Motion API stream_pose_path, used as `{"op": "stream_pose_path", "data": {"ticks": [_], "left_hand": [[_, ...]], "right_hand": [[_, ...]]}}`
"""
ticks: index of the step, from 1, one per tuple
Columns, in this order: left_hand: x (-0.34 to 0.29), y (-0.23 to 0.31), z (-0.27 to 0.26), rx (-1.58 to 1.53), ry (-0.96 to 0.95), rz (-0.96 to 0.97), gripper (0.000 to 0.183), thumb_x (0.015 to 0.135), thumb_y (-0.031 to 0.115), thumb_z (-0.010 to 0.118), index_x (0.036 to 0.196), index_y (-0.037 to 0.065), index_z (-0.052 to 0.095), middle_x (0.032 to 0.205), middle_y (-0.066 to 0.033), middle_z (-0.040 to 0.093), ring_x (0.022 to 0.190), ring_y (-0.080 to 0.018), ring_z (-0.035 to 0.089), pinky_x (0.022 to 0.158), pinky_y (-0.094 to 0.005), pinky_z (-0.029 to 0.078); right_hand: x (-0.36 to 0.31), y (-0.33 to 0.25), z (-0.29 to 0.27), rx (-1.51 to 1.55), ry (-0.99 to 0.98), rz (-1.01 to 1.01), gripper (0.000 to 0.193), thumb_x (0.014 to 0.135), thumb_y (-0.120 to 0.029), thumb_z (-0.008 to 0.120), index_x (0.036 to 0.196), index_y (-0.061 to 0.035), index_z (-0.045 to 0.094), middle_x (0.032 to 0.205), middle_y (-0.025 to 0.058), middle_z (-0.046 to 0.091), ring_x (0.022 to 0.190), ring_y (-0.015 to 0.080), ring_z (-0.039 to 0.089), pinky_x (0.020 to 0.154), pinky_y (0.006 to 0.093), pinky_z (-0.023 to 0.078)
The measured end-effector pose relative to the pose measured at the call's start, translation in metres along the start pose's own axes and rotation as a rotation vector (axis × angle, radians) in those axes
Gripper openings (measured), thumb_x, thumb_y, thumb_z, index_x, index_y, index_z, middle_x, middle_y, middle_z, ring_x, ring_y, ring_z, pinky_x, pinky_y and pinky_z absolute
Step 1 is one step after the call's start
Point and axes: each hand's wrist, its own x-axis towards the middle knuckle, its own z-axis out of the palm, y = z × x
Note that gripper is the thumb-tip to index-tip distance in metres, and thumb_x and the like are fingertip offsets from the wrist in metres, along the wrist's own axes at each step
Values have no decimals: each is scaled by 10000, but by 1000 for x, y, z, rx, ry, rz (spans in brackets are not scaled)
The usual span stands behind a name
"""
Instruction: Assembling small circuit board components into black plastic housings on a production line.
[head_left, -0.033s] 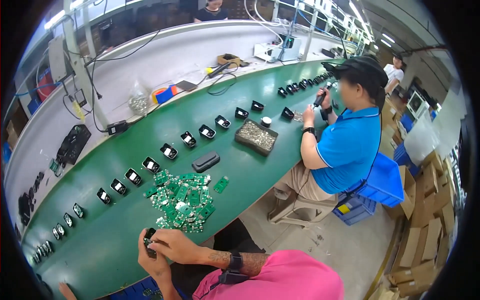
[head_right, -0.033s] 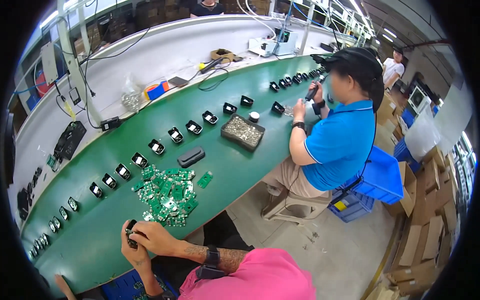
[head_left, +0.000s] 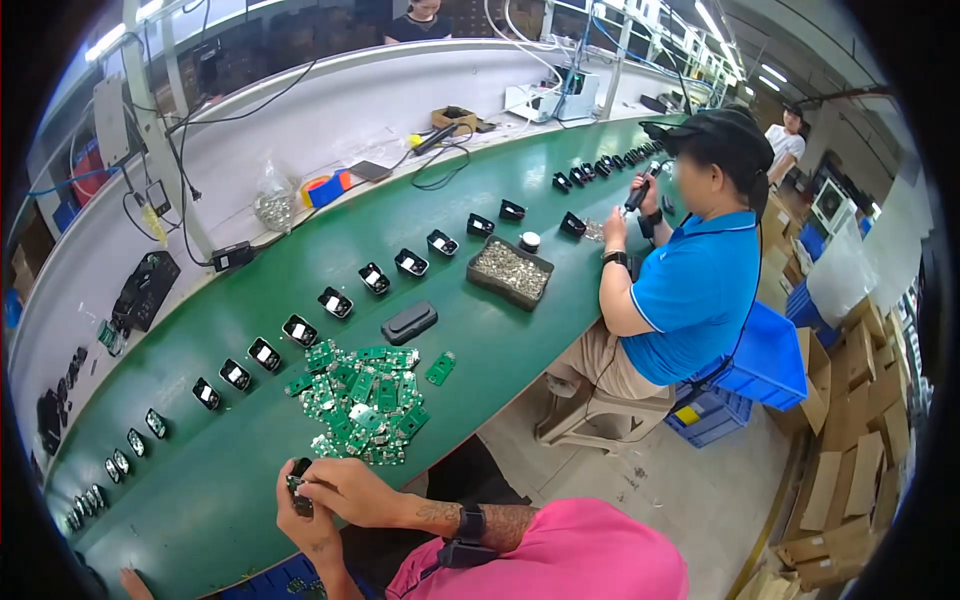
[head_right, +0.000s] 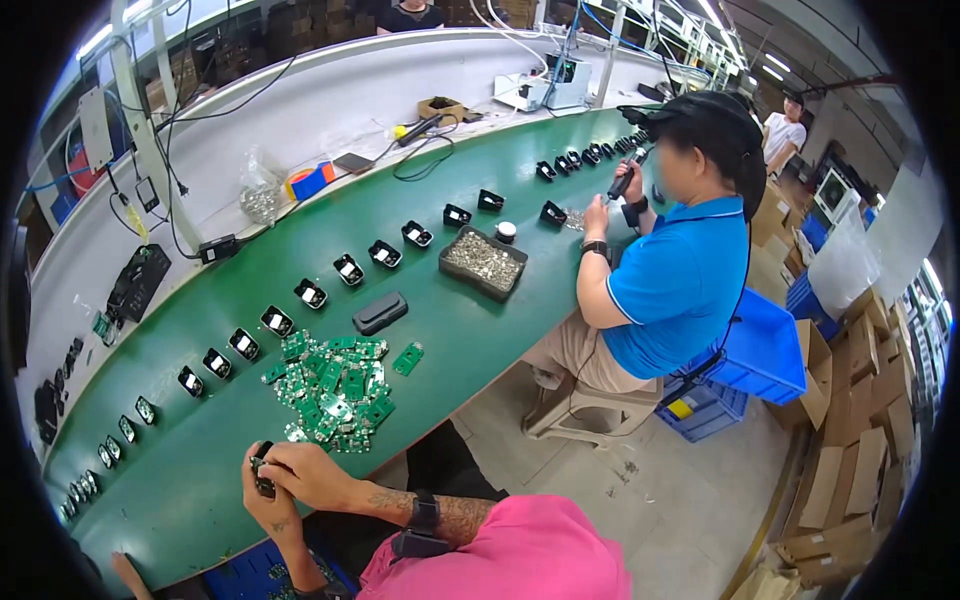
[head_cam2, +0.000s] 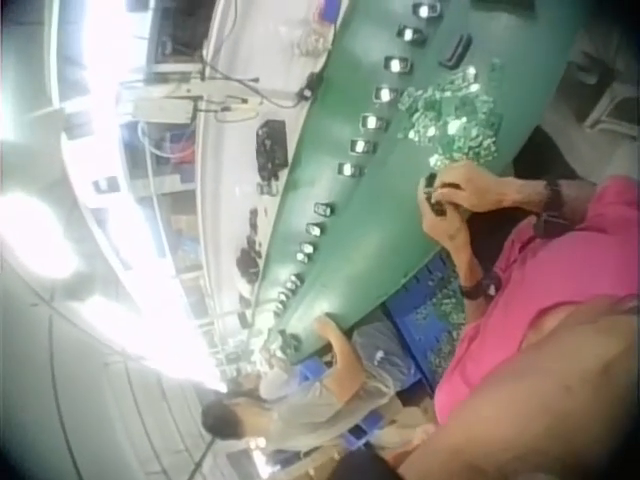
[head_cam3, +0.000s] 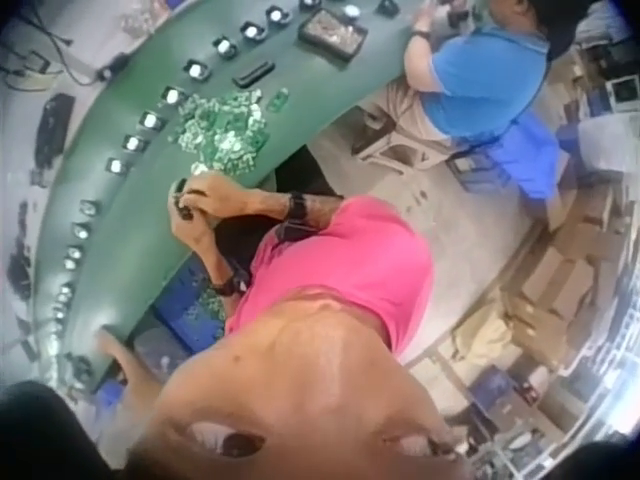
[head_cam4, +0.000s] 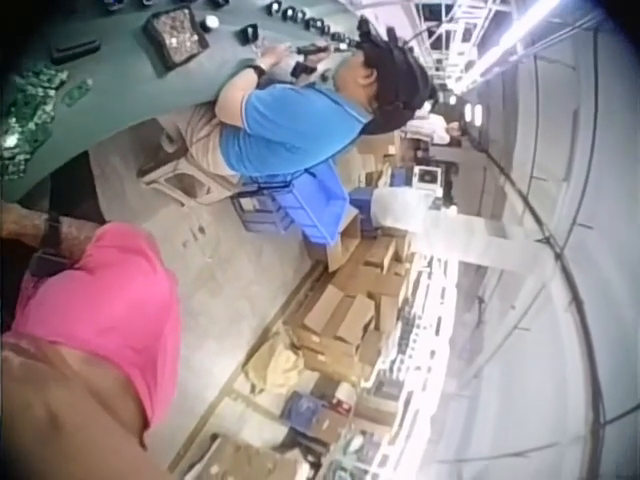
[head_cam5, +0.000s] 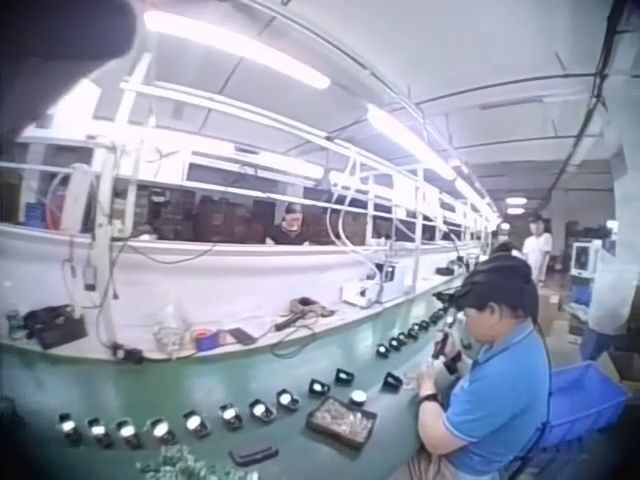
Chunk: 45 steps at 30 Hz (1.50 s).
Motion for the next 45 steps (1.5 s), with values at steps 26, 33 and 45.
{"op": "stream_pose_path", "data": {"ticks": [26, 33, 45], "left_hand": [[1, -15, 1, -76, -95, -4, 488, 904, -17, 493, 1392, -34, 477, 1255, -186, 590, 1069, -246, 634, 844, -329, 556], [2, 4, 9, 17, -35, 107, 487, 902, -36, 488, 1389, -42, 481, 1313, -176, 557, 1094, -232, 620, 870, -308, 544], [6, 19, -2, 107, -66, -128, 556, 888, 10, 549, 1439, 82, 522, 1063, -109, 683, 621, -79, 573, 545, -248, 473]], "right_hand": [[7, 4, -31, 141, -30, 331, 245, 938, -197, 656, 858, 34, 654, 687, 109, 629, 612, 149, 561, 579, 335, 444], [19, -2, -43, 72, -167, 379, 270, 937, -236, 659, 836, 15, 663, 645, 75, 599, 588, 116, 506, 554, 327, 412], [27, -2, -45, -64, -130, 374, 260, 876, -250, 715, 842, 7, 704, 713, 117, 653, 642, 159, 592, 600, 348, 479]]}}
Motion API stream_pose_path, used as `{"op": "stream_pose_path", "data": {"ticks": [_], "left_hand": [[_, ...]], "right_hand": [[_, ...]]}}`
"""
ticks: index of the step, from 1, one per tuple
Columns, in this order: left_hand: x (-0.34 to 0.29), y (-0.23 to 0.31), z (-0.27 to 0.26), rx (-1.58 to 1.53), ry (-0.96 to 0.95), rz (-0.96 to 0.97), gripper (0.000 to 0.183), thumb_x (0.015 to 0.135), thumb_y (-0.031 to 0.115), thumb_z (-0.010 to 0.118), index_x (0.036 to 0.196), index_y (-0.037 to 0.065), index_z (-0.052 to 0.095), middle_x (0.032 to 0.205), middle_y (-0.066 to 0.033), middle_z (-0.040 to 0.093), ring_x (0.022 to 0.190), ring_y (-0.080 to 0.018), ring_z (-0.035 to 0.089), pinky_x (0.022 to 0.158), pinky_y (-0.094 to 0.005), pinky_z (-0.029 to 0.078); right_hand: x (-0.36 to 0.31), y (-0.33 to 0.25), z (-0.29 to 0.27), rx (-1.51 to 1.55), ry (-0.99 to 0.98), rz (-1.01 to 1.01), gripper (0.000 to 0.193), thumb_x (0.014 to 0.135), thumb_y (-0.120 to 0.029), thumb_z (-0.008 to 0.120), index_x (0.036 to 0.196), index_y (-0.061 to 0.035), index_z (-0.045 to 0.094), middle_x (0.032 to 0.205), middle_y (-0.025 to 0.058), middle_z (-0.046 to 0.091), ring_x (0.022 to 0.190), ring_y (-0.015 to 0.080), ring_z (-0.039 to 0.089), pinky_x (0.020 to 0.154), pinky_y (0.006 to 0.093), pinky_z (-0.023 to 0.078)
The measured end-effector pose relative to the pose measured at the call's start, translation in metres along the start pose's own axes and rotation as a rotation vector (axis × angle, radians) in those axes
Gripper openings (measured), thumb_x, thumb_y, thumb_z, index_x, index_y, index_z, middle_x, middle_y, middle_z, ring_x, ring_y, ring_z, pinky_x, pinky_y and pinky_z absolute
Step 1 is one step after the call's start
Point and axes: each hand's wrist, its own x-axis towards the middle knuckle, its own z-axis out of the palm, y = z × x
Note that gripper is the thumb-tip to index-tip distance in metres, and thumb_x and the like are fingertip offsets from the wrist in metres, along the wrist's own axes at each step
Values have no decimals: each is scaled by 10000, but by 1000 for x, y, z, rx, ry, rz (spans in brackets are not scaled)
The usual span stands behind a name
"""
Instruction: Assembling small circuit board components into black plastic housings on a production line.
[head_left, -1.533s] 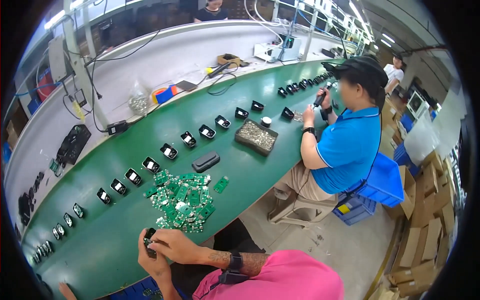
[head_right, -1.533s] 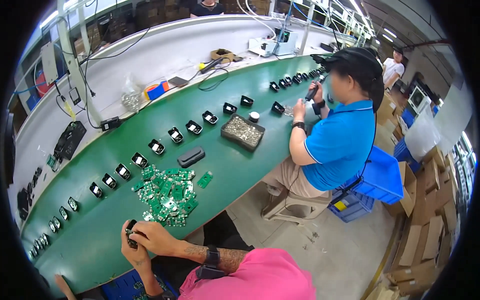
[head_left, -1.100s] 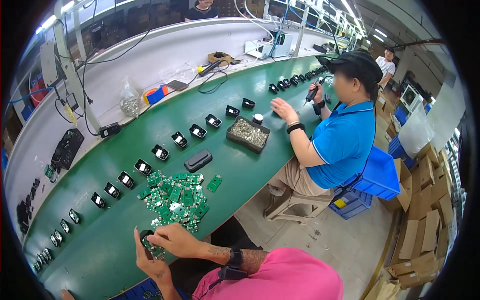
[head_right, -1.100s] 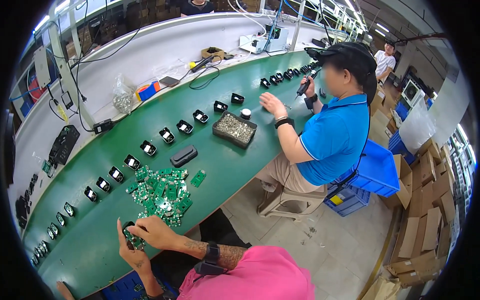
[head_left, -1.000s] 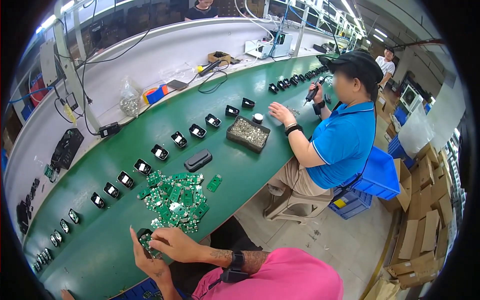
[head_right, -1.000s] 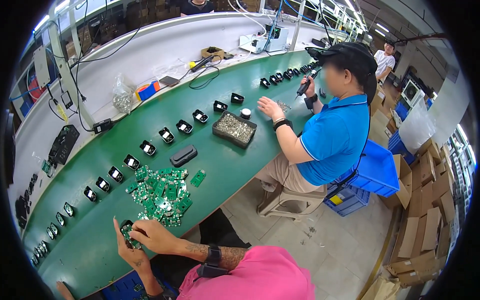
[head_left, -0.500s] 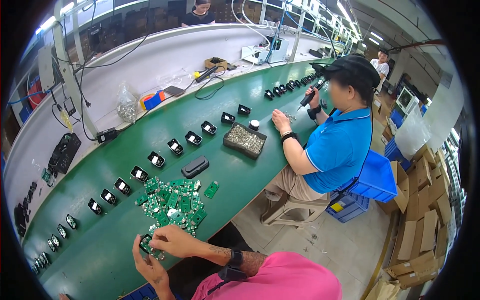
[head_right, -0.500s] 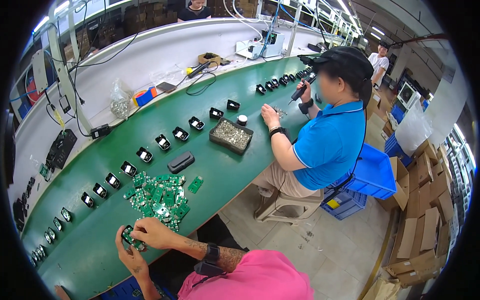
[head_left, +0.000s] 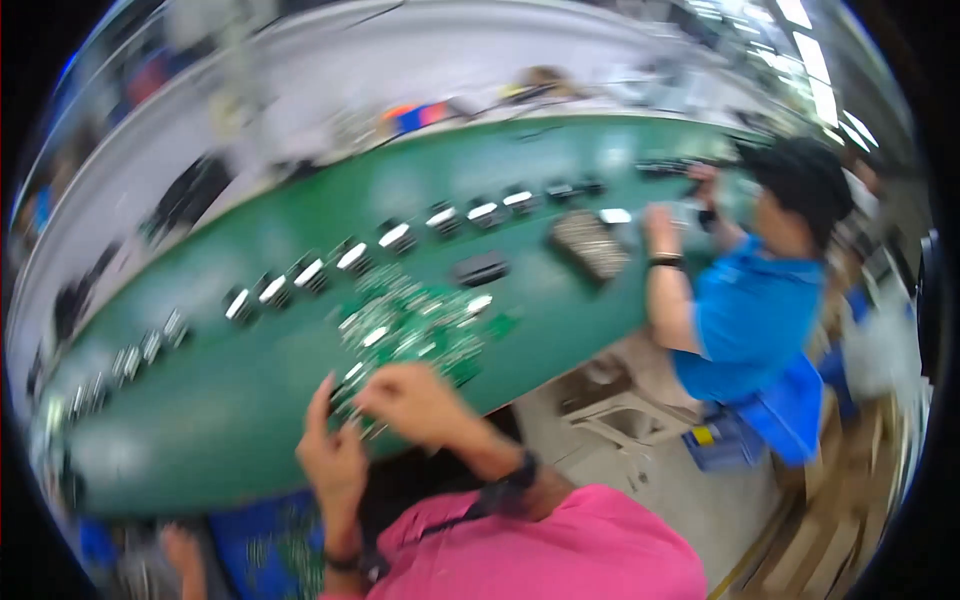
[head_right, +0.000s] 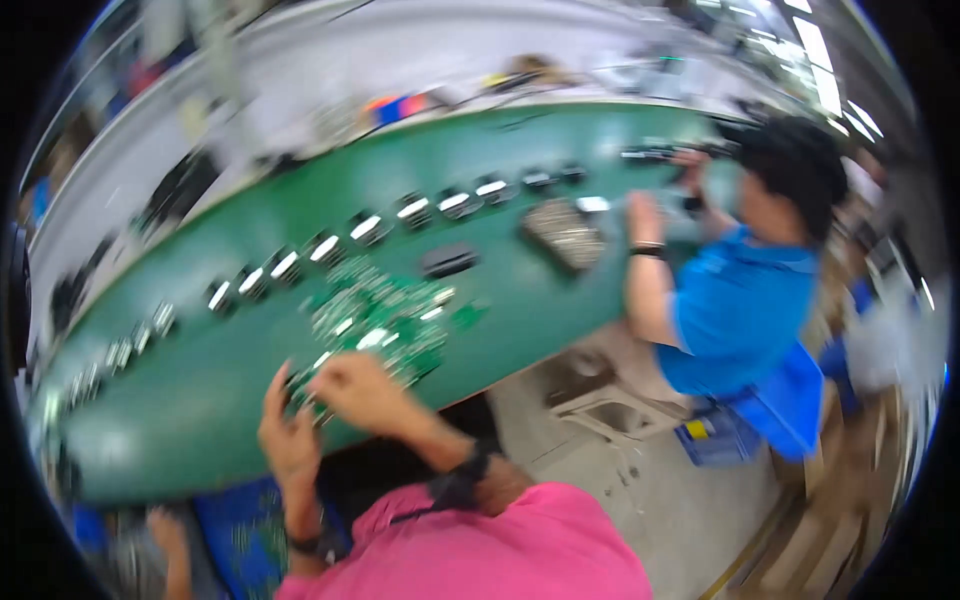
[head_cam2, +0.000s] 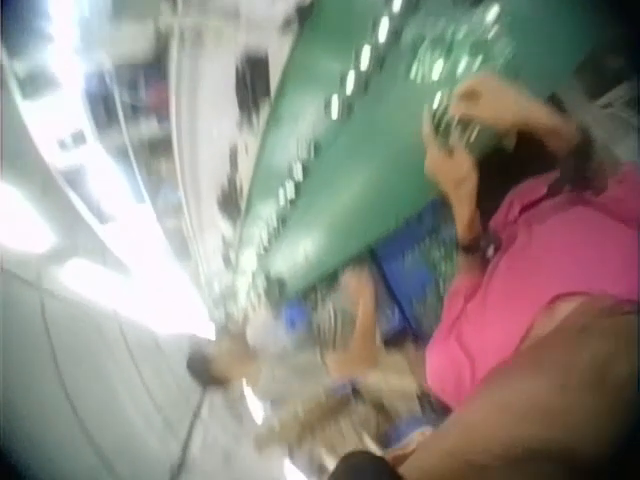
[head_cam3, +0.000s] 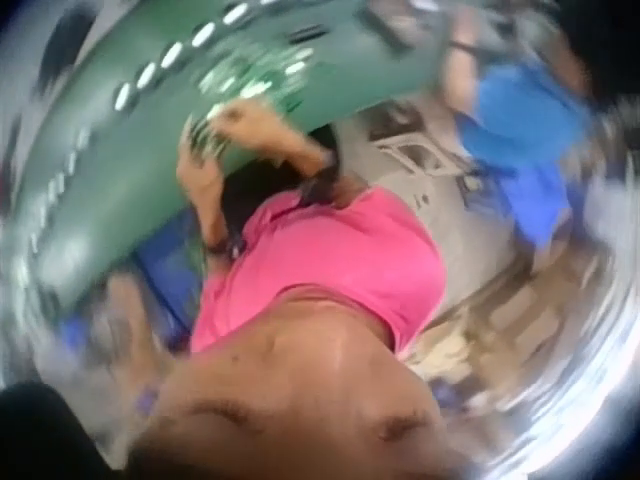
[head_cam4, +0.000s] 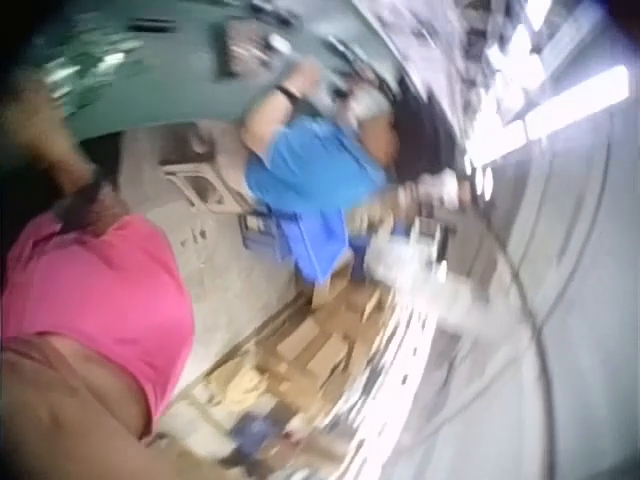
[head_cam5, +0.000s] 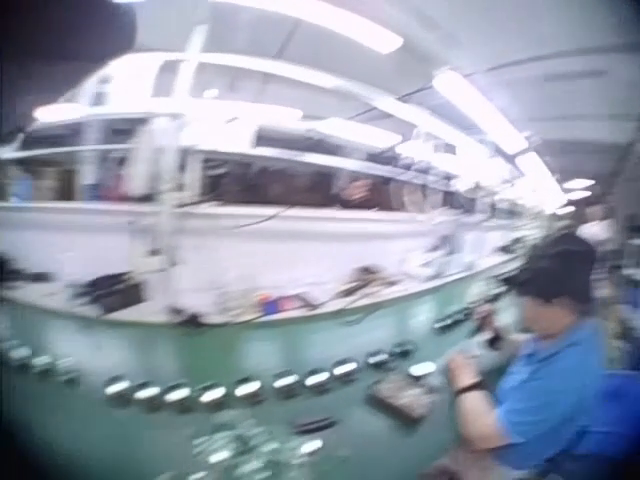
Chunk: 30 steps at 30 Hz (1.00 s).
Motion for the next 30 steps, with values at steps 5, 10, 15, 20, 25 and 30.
{"op": "stream_pose_path", "data": {"ticks": [5, 10, 15, 20, 25, 30], "left_hand": [[2, 12, 6, -244, -120, -41, 495, 907, -49, 534, 1391, 50, 535, 1252, -157, 615, 760, -144, 682, 659, -285, 576], [-4, 18, -11, -186, -114, -58, 485, 919, -30, 527, 1399, 39, 520, 1191, -116, 623, 812, -97, 654, 692, -259, 574], [-4, 8, -15, -325, -157, -75, 467, 939, 16, 532, 1404, 57, 509, 1248, -149, 597, 733, -132, 678, 655, -281, 569], [4, 4, -10, -280, -93, -81, 418, 966, 59, 540, 1382, 41, 523, 1202, -147, 617, 698, -132, 679, 629, -279, 559], [7, 9, -3, -271, -139, -82, 382, 998, 132, 542, 1369, 42, 529, 1189, -93, 624, 838, -88, 657, 620, -231, 557], [7, 15, 9, -301, -58, -263, 329, 982, 134, 537, 1299, 51, 568, 1175, -113, 645, 860, -186, 696, 657, -288, 590]], "right_hand": [[-8, -14, -10, 21, 65, 84, 174, 915, -148, 707, 828, 2, 709, 672, 16, 649, 549, 53, 563, 485, 241, 434], [-8, -19, 3, 130, 18, 178, 188, 909, -133, 735, 835, 33, 688, 642, 27, 654, 540, 52, 566, 471, 237, 416], [-10, -22, 9, 67, 49, 136, 206, 906, -146, 748, 840, 39, 684, 625, 24, 645, 530, 49, 561, 465, 234, 415], [-4, -16, 11, 37, 51, 109, 198, 894, -143, 754, 849, 39, 690, 627, 45, 649, 555, 55, 572, 484, 243, 426], [-3, -13, 4, -44, 59, 86, 171, 881, -122, 753, 851, 36, 695, 653, 45, 662, 571, 61, 579, 507, 241, 446], [-7, -9, 3, -279, 168, 74, 284, 830, -265, 770, 901, -7, 674, 753, 150, 643, 645, 245, 629, 616, 372, 502]]}}
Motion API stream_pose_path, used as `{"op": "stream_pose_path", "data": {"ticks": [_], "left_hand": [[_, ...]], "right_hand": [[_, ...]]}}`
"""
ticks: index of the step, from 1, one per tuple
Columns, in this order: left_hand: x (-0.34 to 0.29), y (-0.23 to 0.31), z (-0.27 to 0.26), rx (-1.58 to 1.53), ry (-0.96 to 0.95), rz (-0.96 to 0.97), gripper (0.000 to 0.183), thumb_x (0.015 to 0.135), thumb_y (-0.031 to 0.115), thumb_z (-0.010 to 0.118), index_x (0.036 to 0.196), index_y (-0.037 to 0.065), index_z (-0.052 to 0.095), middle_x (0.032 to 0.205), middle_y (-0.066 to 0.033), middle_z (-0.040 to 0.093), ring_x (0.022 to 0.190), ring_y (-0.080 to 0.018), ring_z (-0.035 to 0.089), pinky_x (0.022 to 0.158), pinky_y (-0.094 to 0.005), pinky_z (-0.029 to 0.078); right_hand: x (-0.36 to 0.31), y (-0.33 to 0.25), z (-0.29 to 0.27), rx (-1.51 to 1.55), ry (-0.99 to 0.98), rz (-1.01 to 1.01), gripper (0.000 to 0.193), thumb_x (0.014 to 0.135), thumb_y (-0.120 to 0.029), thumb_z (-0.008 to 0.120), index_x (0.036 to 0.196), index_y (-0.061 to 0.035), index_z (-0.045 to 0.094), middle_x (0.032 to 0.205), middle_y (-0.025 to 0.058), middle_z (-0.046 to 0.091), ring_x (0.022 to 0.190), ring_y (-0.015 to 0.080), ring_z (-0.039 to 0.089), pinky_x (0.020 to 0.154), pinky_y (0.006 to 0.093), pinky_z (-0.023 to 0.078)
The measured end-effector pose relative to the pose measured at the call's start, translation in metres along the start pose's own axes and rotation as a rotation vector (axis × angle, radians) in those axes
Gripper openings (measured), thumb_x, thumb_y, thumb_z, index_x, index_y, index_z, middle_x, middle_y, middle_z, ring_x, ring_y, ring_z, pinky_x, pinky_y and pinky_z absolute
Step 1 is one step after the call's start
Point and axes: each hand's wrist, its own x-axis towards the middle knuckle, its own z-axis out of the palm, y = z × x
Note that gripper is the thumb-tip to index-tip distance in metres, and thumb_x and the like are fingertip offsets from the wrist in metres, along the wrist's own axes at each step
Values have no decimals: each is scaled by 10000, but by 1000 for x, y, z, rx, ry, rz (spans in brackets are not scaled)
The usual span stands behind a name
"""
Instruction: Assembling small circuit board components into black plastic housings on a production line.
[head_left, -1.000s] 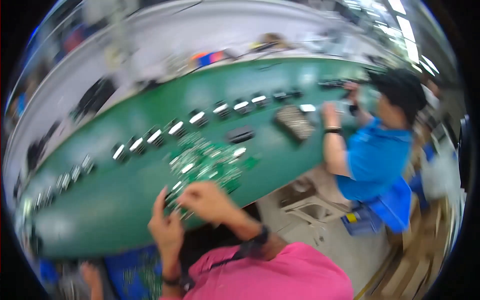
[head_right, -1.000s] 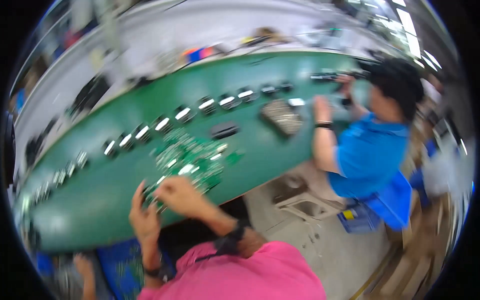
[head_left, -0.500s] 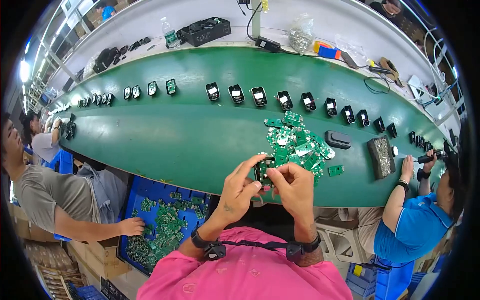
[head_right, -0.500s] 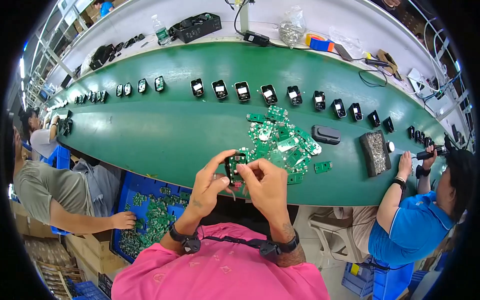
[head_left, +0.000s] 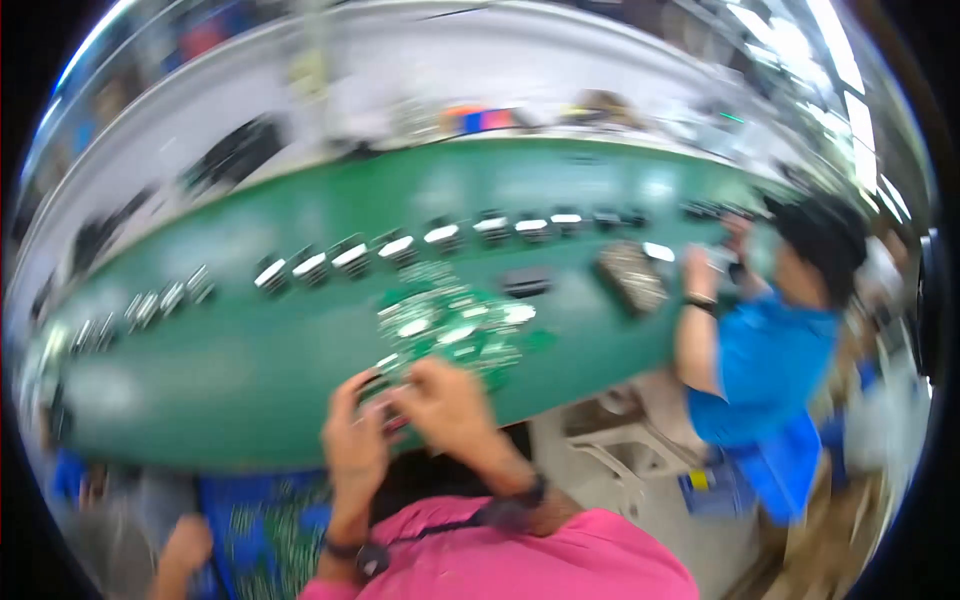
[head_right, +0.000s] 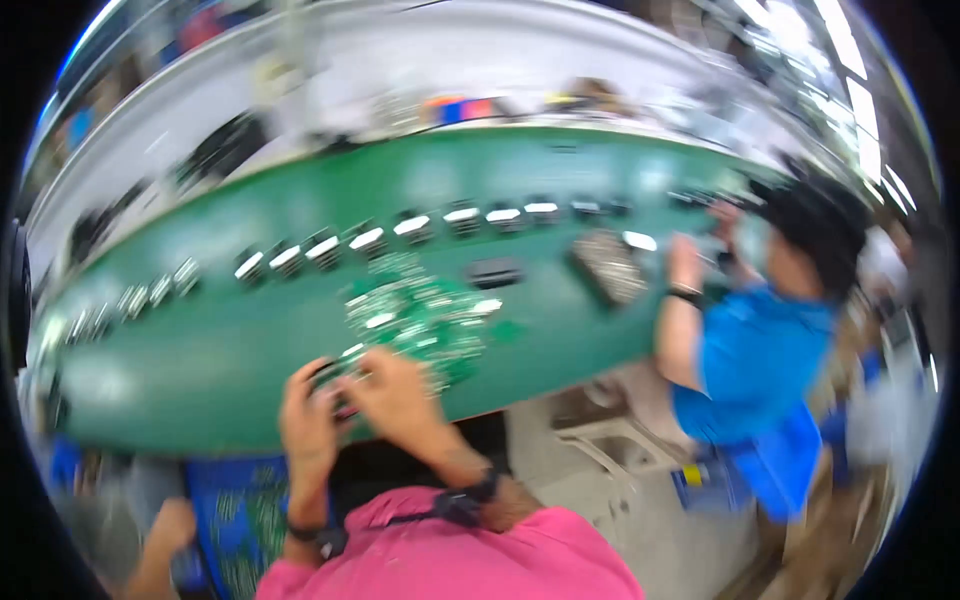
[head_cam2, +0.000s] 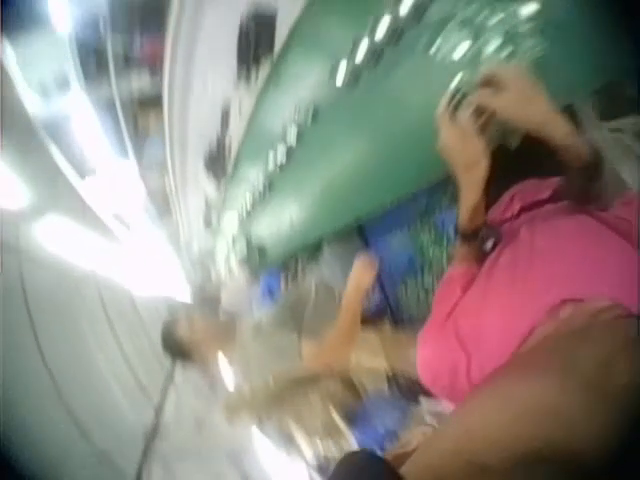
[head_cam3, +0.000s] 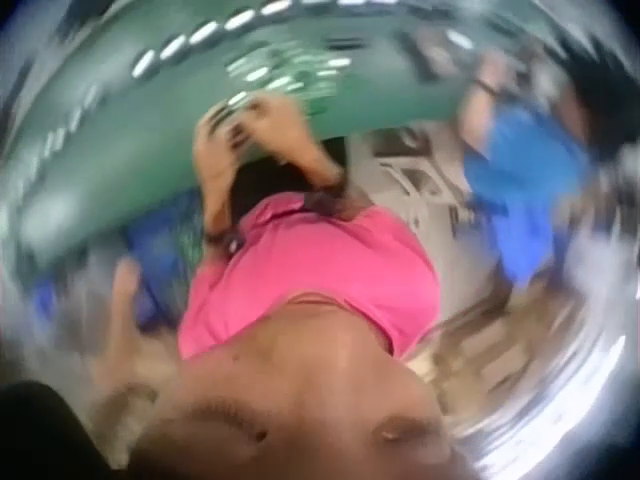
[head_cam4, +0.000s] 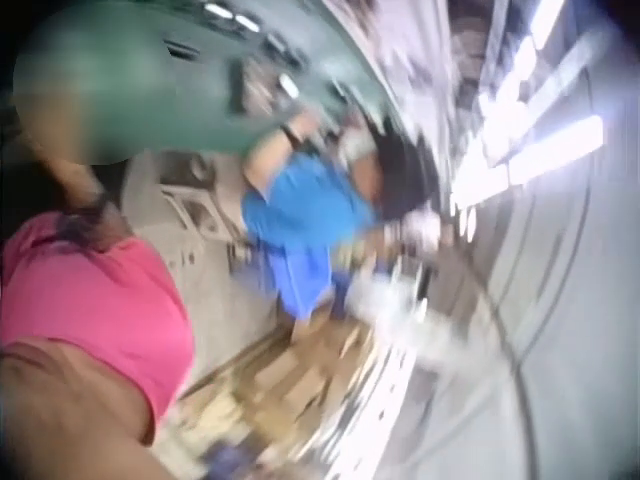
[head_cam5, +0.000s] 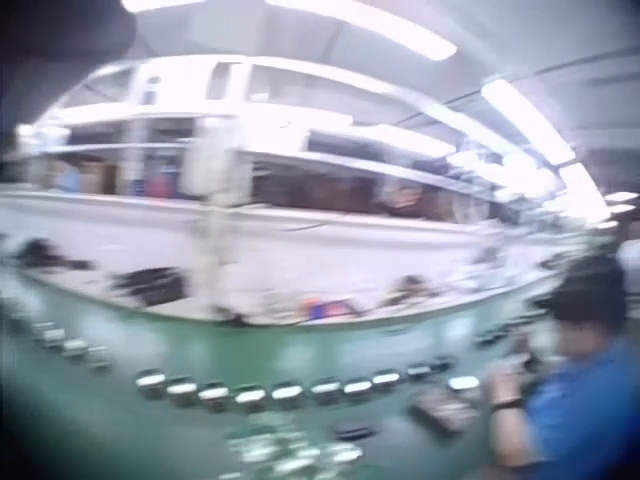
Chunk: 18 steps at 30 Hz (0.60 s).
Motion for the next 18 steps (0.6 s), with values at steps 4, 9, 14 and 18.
{"op": "stream_pose_path", "data": {"ticks": [4, 9, 14, 18], "left_hand": [[3, -33, -22, -6, 2, 144, 333, 1021, 148, 466, 1332, 29, 488, 1087, -78, 636, 837, -114, 631, 573, -190, 502], [15, -54, 6, 80, -21, 422, 309, 1052, 161, 435, 1326, 27, 483, 1051, -76, 620, 767, -86, 584, 630, -191, 457], [0, -31, 13, 77, -16, 192, 340, 1044, 172, 435, 1332, -3, 472, 1052, -114, 621, 899, -169, 602, 786, -273, 488], [31, -79, 11, 170, 104, 496, 327, 1041, 160, 436, 1323, -1, 470, 1050, -118, 630, 810, -129, 598, 661, -236, 470]], "right_hand": [[0, 11, 34, 183, -106, -166, 255, 937, -247, 624, 957, 6, 655, 896, 215, 689, 811, 386, 674, 695, 472, 530], [-15, 18, 37, 125, 118, -231, 283, 1003, -208, 497, 1190, -8, 571, 877, 202, 684, 762, 422, 654, 688, 502, 520], [-11, 17, 23, 240, -48, -138, 345, 1014, -222, 483, 1287, -20, 544, 915, 221, 687, 785, 419, 661, 704, 497, 523], [5, 41, 55, 148, 60, -223, 352, 1021, -229, 470, 1299, -28, 545, 903, 229, 687, 787, 413, 667, 702, 484, 528]]}}
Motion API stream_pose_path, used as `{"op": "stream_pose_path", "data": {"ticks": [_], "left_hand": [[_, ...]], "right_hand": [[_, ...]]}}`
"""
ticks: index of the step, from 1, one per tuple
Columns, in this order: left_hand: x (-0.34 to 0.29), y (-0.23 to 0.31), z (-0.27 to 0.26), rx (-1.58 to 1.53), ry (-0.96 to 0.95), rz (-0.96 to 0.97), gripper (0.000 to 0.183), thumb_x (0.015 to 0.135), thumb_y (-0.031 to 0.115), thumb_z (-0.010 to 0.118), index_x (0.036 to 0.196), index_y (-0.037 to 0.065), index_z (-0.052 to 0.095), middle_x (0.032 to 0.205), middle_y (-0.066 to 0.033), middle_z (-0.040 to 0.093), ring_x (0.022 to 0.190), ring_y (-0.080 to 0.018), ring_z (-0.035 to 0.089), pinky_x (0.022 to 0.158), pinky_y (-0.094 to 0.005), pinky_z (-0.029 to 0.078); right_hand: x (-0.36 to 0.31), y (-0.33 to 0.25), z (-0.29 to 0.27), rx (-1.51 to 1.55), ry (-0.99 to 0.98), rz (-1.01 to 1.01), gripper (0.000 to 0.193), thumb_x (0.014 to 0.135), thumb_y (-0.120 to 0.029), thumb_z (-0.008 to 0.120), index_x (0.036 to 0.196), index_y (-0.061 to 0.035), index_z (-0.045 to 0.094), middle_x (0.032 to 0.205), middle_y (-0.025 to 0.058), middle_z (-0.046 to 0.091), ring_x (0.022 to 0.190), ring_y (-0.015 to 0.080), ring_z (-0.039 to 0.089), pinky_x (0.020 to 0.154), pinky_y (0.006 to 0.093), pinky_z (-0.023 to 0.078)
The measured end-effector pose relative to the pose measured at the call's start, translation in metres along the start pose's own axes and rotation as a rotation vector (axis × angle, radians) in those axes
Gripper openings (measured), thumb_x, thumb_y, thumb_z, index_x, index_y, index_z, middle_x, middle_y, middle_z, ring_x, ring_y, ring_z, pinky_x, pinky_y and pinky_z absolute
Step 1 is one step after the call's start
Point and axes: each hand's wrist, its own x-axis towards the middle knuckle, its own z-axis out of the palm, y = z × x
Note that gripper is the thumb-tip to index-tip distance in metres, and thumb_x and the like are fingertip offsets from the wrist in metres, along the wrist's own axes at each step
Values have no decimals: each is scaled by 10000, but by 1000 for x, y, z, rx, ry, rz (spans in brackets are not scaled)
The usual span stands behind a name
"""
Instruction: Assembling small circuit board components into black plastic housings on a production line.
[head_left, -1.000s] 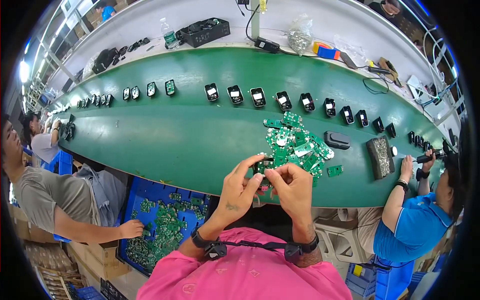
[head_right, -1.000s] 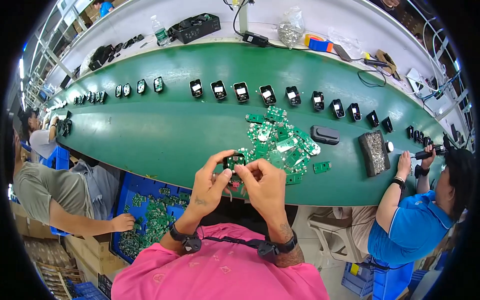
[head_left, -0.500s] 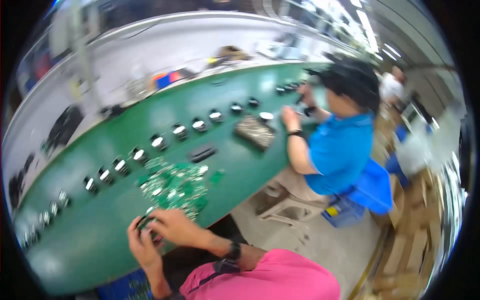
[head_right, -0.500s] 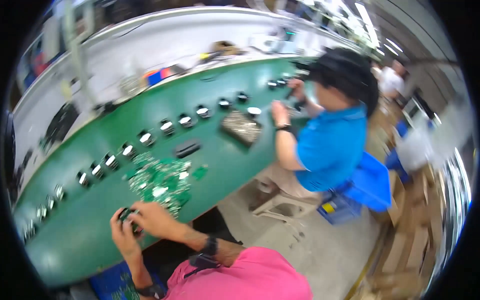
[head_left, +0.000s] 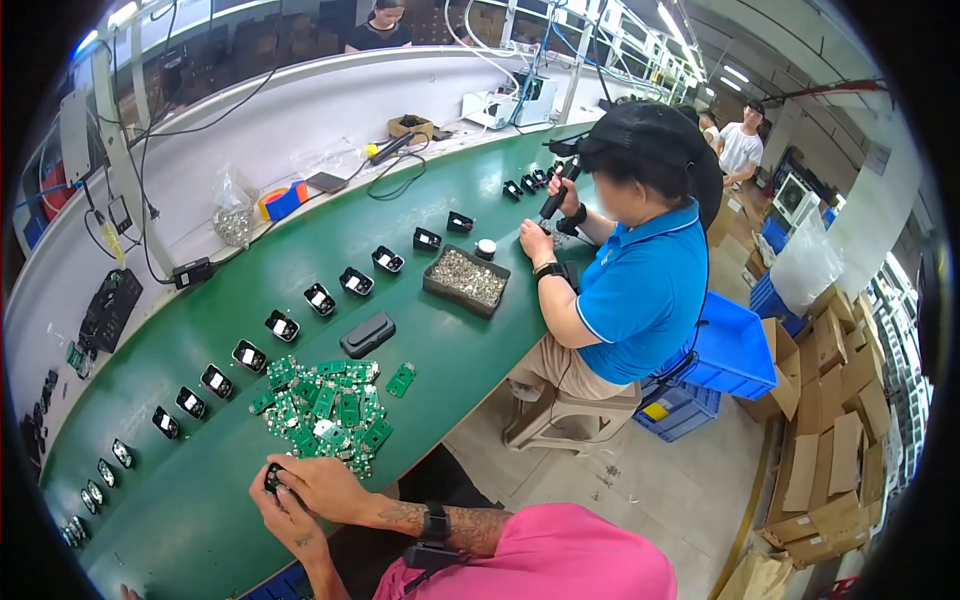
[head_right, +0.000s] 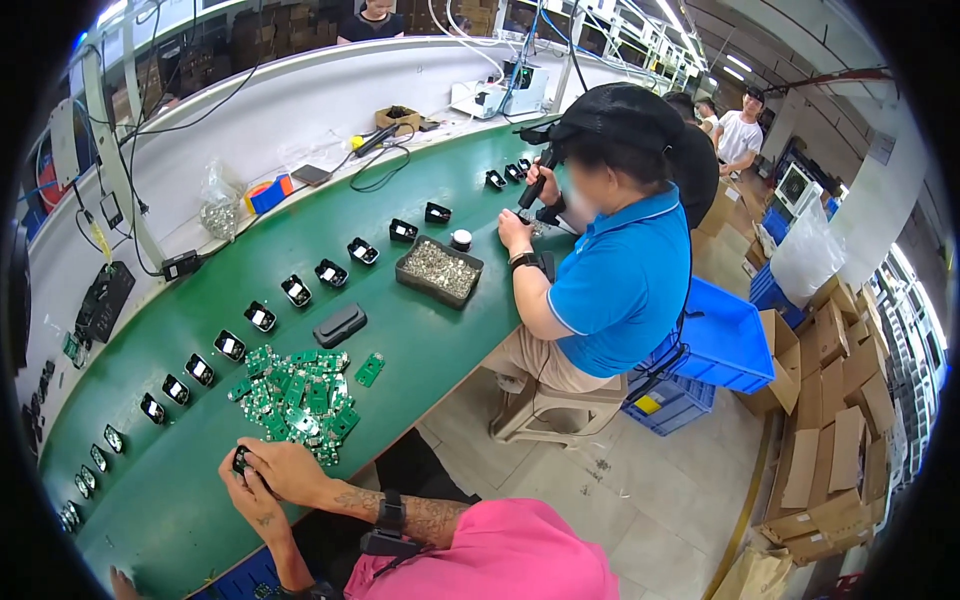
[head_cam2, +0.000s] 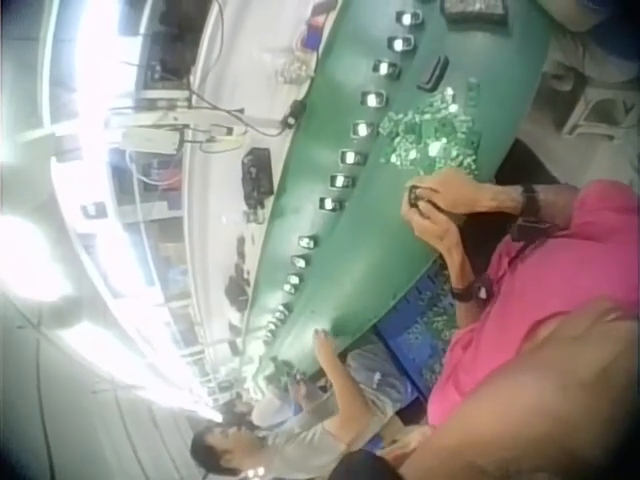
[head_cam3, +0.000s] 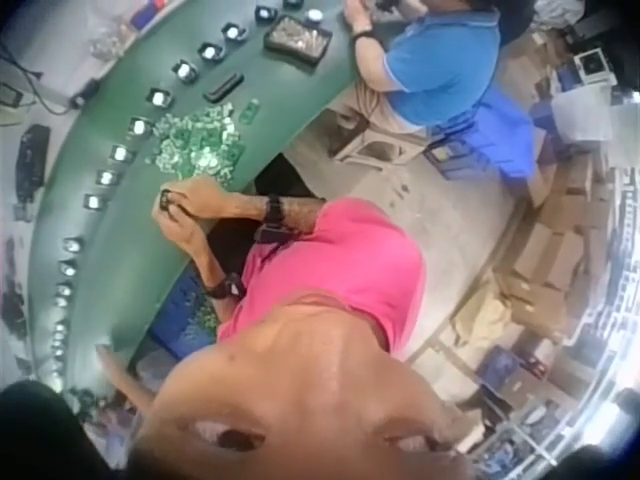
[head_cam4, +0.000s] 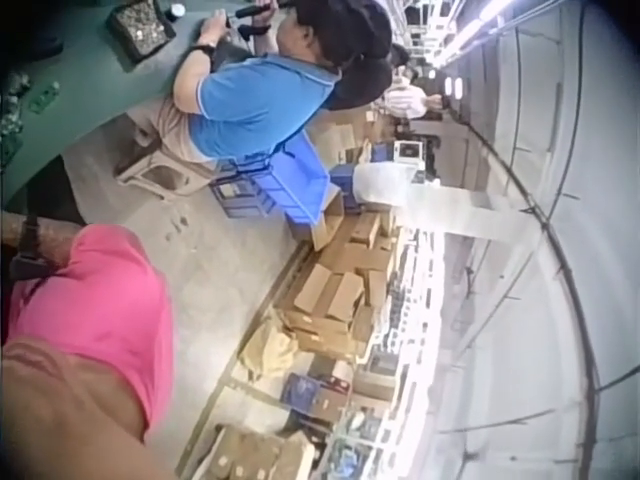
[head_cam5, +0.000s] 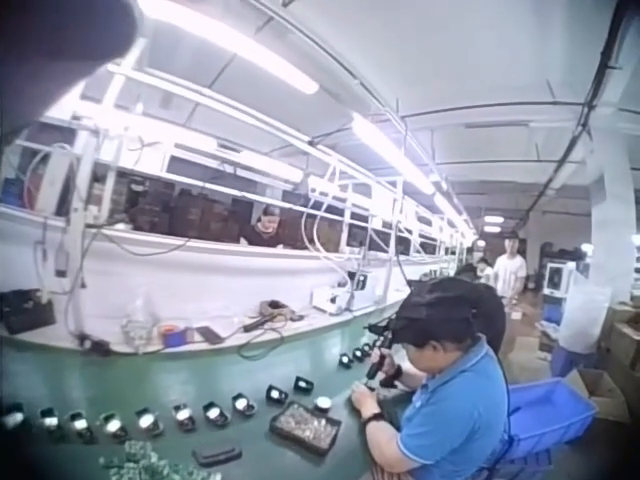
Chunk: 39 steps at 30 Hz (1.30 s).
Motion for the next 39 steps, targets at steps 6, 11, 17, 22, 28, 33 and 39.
{"op": "stream_pose_path", "data": {"ticks": [6, 11, 17, 22, 28, 33, 39], "left_hand": [[11, 25, -18, -200, -177, -385, 317, 1032, 131, 447, 1322, 7, 473, 991, -110, 655, 722, -138, 599, 598, -250, 467], [16, 1, -35, 165, -99, -106, 344, 1021, 130, 480, 1349, 31, 508, 1078, -125, 647, 922, -199, 647, 823, -317, 531], [35, 22, -55, 430, -542, 189, 804, 806, 158, 713, 1480, -48, 326, 1456, -297, 401, 1364, -466, 384, 1144, -461, 354], [54, 20, -77, 490, -497, -51, 762, 719, 165, 759, 1403, 27, 454, 1330, -224, 535, 1203, -421, 555, 971, -449, 506], [136, -23, -149, 628, -217, -80, 706, 631, 133, 795, 1281, 21, 542, 1239, -218, 599, 1172, -394, 573, 1031, -429, 456], [252, -125, -230, 1175, -106, -72, 875, 580, 311, 936, 1361, 276, 543, 1416, -118, 475, 1253, -392, 501, 969, -539, 454], [275, -157, -225, 1554, -263, -96, 922, 558, 516, 904, 1386, 352, 533, 1459, -117, 455, 1321, -398, 426, 983, -577, 362]], "right_hand": [[2, -4, -12, 56, -160, 140, 411, 1011, -237, 501, 1355, -16, 546, 867, 243, 684, 756, 415, 667, 693, 473, 518], [10, 8, 14, 66, -113, 43, 328, 965, -197, 537, 1205, 20, 588, 947, 232, 691, 781, 426, 672, 697, 500, 536], [13, 14, 13, -447, -181, -4, 251, 984, -190, 484, 1002, 20, 621, 890, 267, 632, 754, 448, 644, 616, 526, 507], [24, -10, 26, -202, -235, 113, 404, 1006, -262, 520, 1265, 44, 571, 885, 266, 688, 776, 466, 664, 677, 544, 505], [2, 4, 53, -351, -242, 58, 416, 960, -260, 610, 1256, 29, 576, 798, 165, 665, 765, 368, 646, 681, 470, 501], [-15, 12, 68, -533, -226, -320, 334, 878, -225, 696, 1142, -29, 637, 800, 88, 643, 746, 279, 626, 636, 404, 507], [-12, 16, 69, -521, -227, -250, 257, 848, -206, 718, 1040, -49, 650, 814, 70, 636, 745, 251, 624, 605, 379, 507]]}}
